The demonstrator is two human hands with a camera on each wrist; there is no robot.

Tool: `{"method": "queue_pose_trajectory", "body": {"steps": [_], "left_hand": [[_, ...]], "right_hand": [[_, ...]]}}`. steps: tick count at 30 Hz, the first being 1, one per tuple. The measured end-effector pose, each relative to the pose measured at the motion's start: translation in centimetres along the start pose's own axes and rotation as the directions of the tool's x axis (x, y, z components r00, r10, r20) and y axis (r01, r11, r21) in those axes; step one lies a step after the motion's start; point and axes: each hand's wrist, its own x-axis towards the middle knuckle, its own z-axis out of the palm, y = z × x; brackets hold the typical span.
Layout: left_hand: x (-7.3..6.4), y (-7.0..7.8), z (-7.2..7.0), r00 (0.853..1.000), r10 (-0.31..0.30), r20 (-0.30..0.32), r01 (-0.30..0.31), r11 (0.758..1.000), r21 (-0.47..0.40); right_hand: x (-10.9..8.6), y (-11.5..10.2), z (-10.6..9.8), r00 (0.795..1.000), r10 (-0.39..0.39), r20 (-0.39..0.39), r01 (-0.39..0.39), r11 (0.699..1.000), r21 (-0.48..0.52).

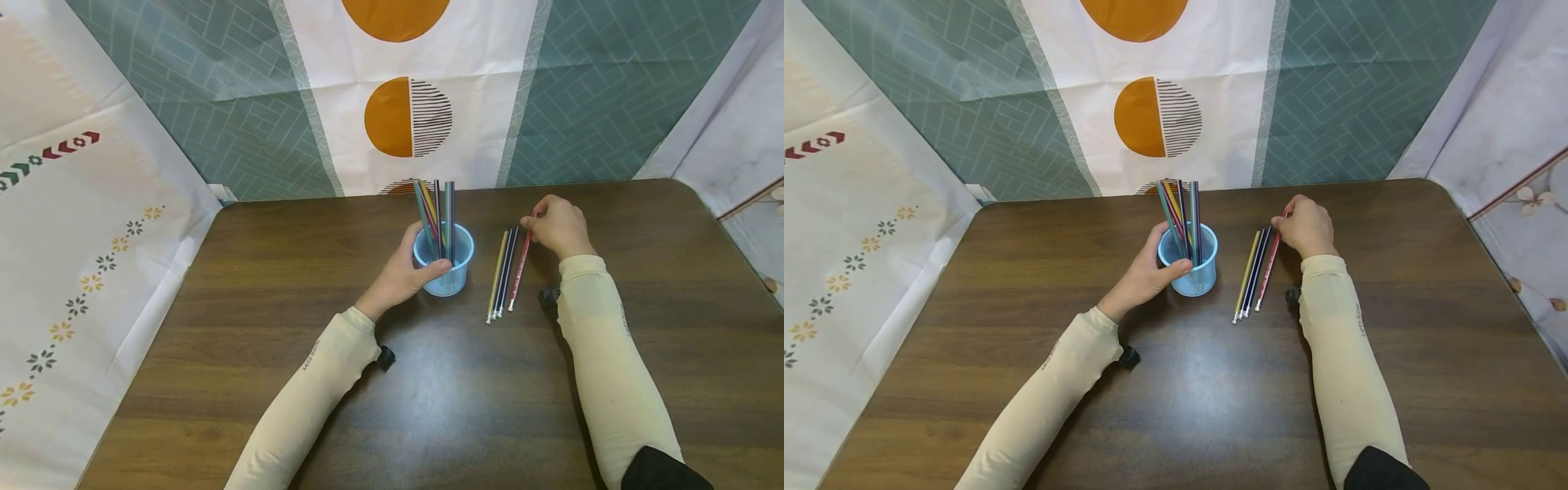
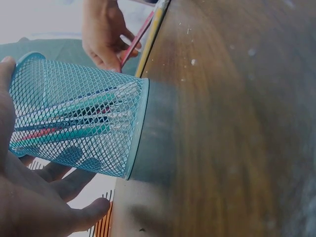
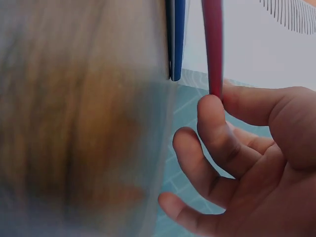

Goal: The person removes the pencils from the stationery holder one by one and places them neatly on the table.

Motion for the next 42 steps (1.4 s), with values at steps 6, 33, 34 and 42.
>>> {"method": "queue_pose_trajectory", "body": {"steps": [6,33,34,42], "left_hand": [[-0.1,0.0,0.0,1.0,-0.004,-0.005,0.004,1.0,-0.005],[-0.2,0.1,0.0,1.0,-0.018,-0.01,0.018,1.0,-0.013],[-0.1,0.1,-0.1,1.0,-0.017,-0.01,0.017,1.0,-0.014],[-0.1,-0.1,-0.1,1.0,-0.013,-0.005,0.013,1.0,-0.017]], "right_hand": [[0.2,0.1,0.6,1.0,0.009,0.024,-0.01,0.999,0.037],[0.7,0.3,1.4,0.998,0.057,0.026,-0.057,0.998,-0.011],[0.7,0.3,1.4,0.998,0.055,0.027,-0.055,0.998,-0.013],[0.6,0.1,1.4,0.998,0.05,0.048,-0.049,0.998,-0.025]]}}
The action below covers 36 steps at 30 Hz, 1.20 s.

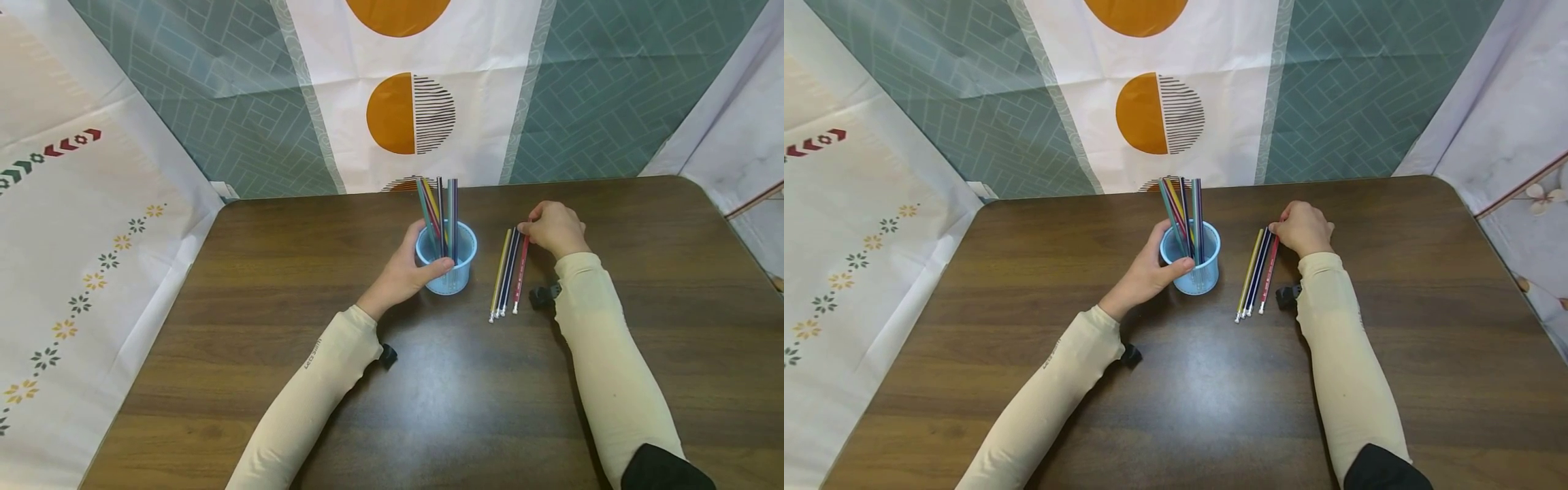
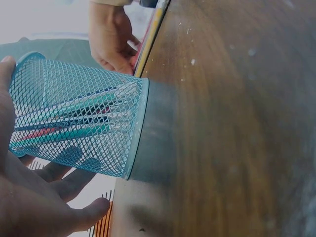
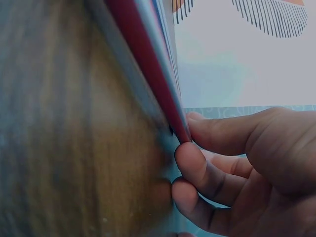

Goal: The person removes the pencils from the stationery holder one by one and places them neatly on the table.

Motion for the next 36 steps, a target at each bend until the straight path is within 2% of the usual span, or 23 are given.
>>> {"method": "queue_pose_trajectory", "body": {"steps": [12,23,36], "left_hand": [[-0.11,0.11,0.01,1.0,0.001,-0.002,-0.001,1.0,0.0],[-0.05,0.17,0.01,1.0,0.002,0.002,-0.002,1.0,-0.004],[-0.05,0.2,0.04,1.0,-0.012,0.004,0.012,1.0,-0.002]], "right_hand": [[0.16,0.06,-0.05,1.0,-0.008,0.006,0.008,1.0,0.005],[0.05,0.03,-0.8,0.997,-0.012,0.081,0.014,1.0,-0.017],[0.16,-0.17,-0.54,0.998,-0.009,0.057,0.011,1.0,-0.022]]}}
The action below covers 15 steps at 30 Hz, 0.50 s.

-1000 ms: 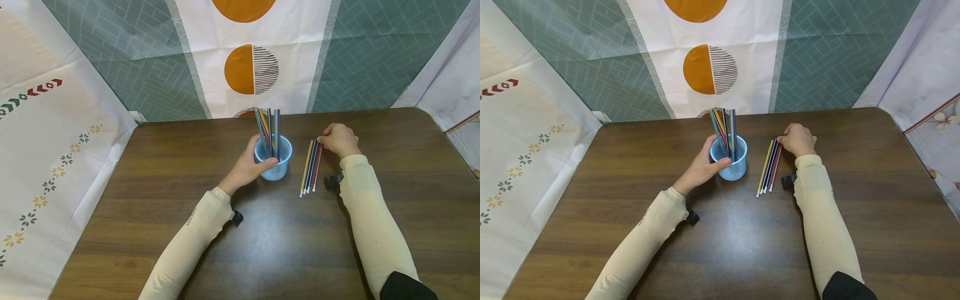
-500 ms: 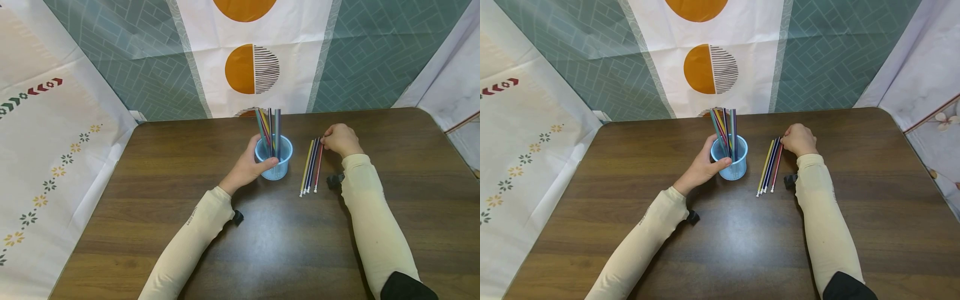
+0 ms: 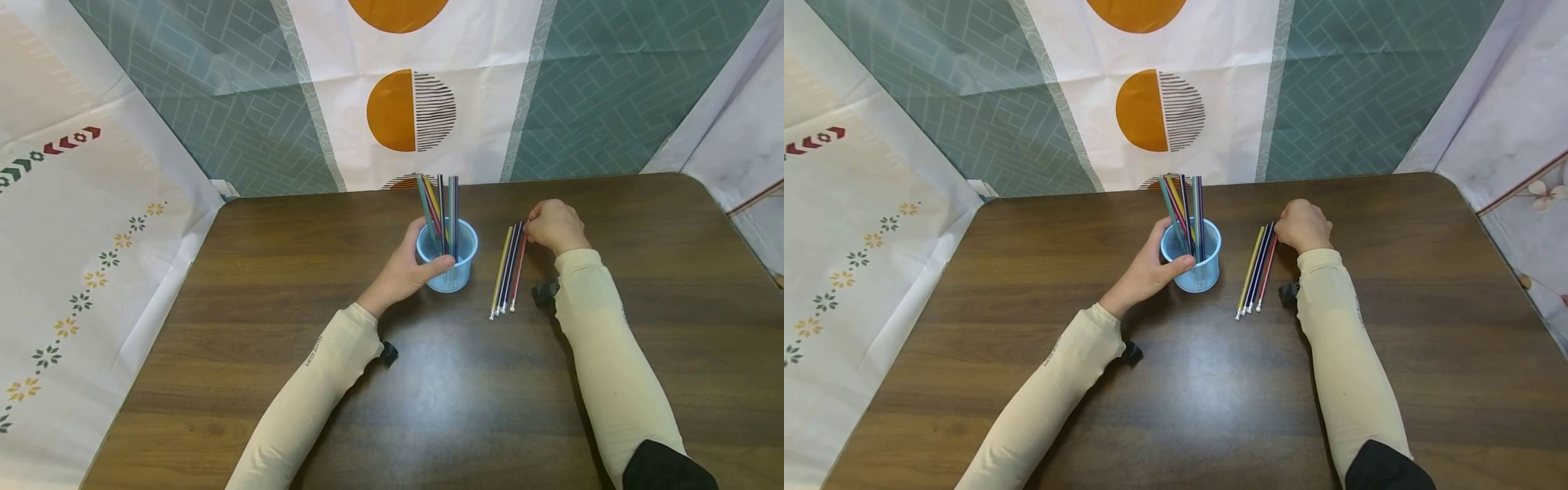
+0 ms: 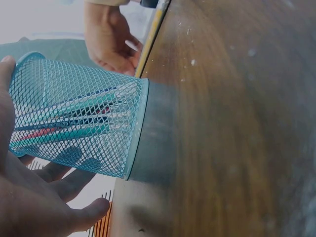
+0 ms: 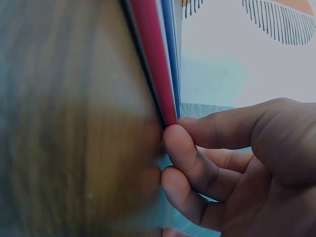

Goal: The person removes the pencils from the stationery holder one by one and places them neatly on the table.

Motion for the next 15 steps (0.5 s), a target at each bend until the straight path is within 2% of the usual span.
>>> {"method": "queue_pose_trajectory", "body": {"steps": [15], "left_hand": [[-0.01,-0.06,-0.04,1.0,0.007,0.0,-0.007,1.0,0.0]], "right_hand": [[-0.03,-0.48,0.24,1.0,0.012,-0.013,-0.012,1.0,-0.011]]}}
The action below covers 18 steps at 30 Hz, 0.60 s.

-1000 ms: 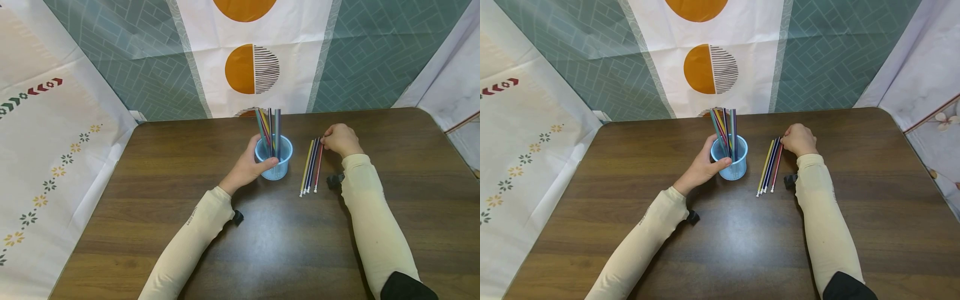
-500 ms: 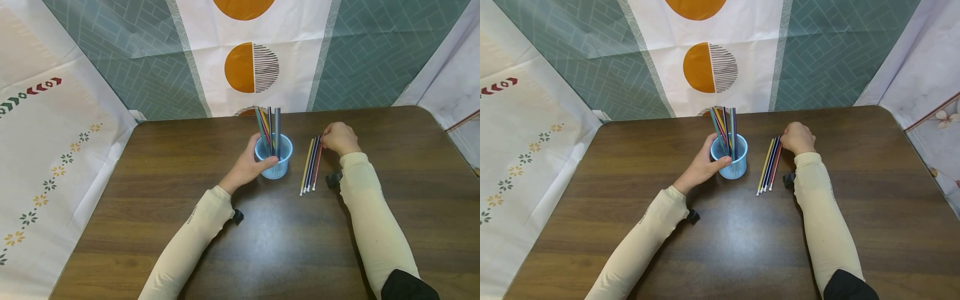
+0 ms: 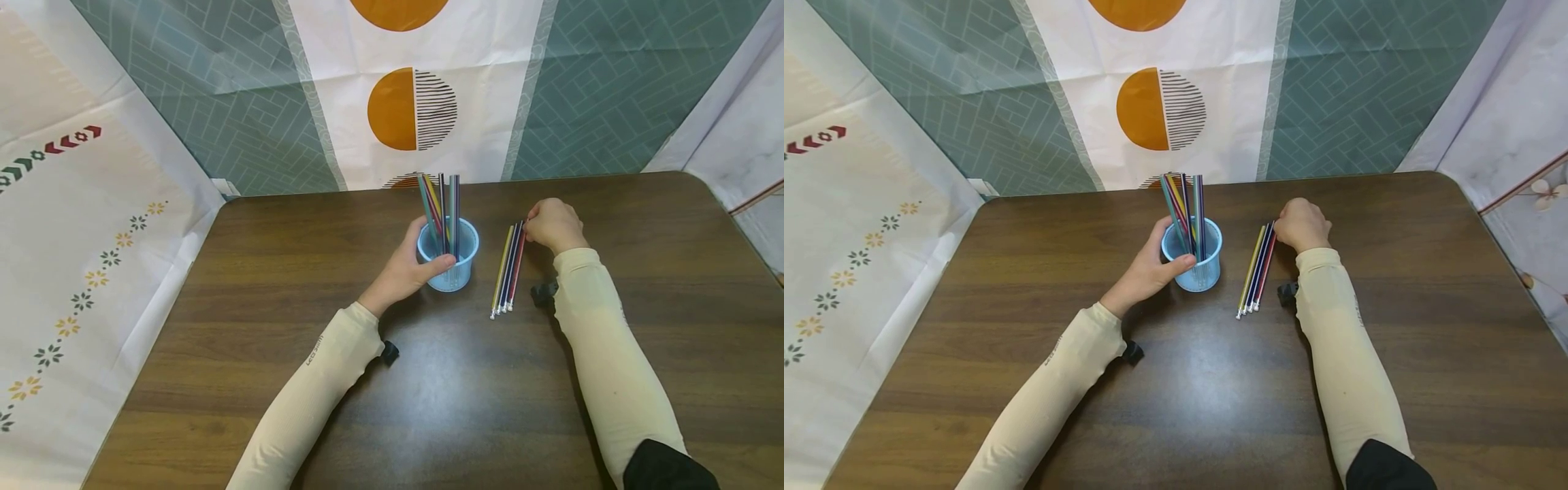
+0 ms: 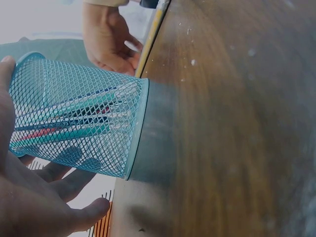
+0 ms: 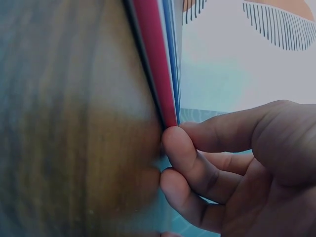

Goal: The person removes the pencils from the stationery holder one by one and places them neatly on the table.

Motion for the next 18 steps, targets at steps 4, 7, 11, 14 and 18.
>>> {"method": "queue_pose_trajectory", "body": {"steps": [4,7,11,14,18], "left_hand": [[0.06,0.0,0.0,1.0,0.0,0.001,0.0,1.0,0.0],[0.09,-0.07,-0.05,1.0,-0.001,0.001,0.001,1.0,0.002],[0.09,-0.04,-0.04,1.0,-0.006,0.001,0.006,1.0,0.008],[0.03,0.03,-0.03,1.0,-0.01,0.0,0.01,1.0,0.01],[0.0,0.03,-0.04,1.0,-0.012,-0.001,0.012,1.0,0.011]], "right_hand": [[-0.17,-0.32,0.03,1.0,0.003,-0.004,-0.003,1.0,-0.003],[-0.21,-0.54,0.14,1.0,0.005,-0.007,-0.005,1.0,-0.005],[-0.16,-0.5,0.07,1.0,0.006,0.002,-0.006,1.0,-0.011],[-0.17,-0.39,-0.1,1.0,0.002,0.014,-0.002,1.0,-0.011],[-0.37,-0.51,-0.15,1.0,-0.014,0.012,0.013,0.999,0.036]]}}
